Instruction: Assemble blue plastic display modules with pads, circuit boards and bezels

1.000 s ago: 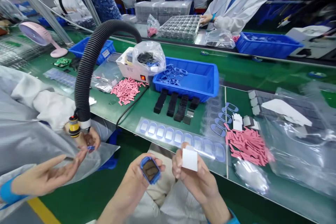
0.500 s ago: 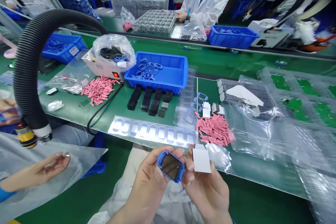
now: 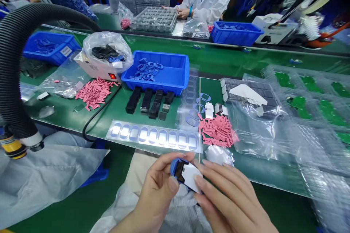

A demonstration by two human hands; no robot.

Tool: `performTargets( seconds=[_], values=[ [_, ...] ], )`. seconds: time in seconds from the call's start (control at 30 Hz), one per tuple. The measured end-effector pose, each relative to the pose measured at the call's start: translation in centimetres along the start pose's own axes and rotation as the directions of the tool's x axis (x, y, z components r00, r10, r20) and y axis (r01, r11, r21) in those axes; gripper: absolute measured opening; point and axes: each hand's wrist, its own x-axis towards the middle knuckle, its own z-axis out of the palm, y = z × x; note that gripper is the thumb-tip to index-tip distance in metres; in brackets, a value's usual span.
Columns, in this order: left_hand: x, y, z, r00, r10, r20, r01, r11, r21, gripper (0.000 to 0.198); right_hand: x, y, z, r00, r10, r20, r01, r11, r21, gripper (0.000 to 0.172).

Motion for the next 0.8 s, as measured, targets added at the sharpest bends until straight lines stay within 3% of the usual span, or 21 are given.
performTargets(
  seconds=[0.1, 0.23, 0.5, 0.63, 0.73, 0.8],
  values=[
    [0.1, -0.3, -0.4, 1.000, 0.013, -0.002, -0.013, 1.000, 0.028, 0.029, -0.1, -0.1, -0.1, 0.998, -0.041, 0.046, 0.048, 0.987, -0.151, 0.022],
    [0.2, -0.7, -1.1, 1.000, -0.002, -0.021, 0.003, 0.999, 0.034, 0.031, -0.1, -0.2, 0.5, 0.999, -0.026, 0.019, 0.029, 0.978, -0.206, 0.017],
    [0.6, -1.5, -1.8, 0.998, -0.053, -0.021, 0.053, 0.998, 0.022, 0.029, -1.1, -0.1, 1.9, 0.999, 0.027, -0.037, -0.033, 0.982, -0.184, 0.030],
    [0.9, -1.4, -1.8, 0.990, -0.089, -0.108, 0.090, 0.996, -0.001, 0.028, -1.5, -0.2, 2.4, 0.999, 0.017, 0.040, -0.010, 0.987, -0.161, 0.034],
    [1.0, -1.2, -2.3, 0.970, -0.177, -0.165, 0.175, 0.984, -0.027, 0.029, -1.4, 1.0, 2.4, 0.994, 0.036, 0.107, -0.027, 0.997, -0.076, 0.034],
    [0.8, -1.2, -2.7, 0.956, -0.230, -0.184, 0.226, 0.973, -0.045, 0.032, -1.2, 3.0, 2.3, 0.993, 0.110, 0.050, -0.108, 0.993, -0.037, 0.025]
  ],
)
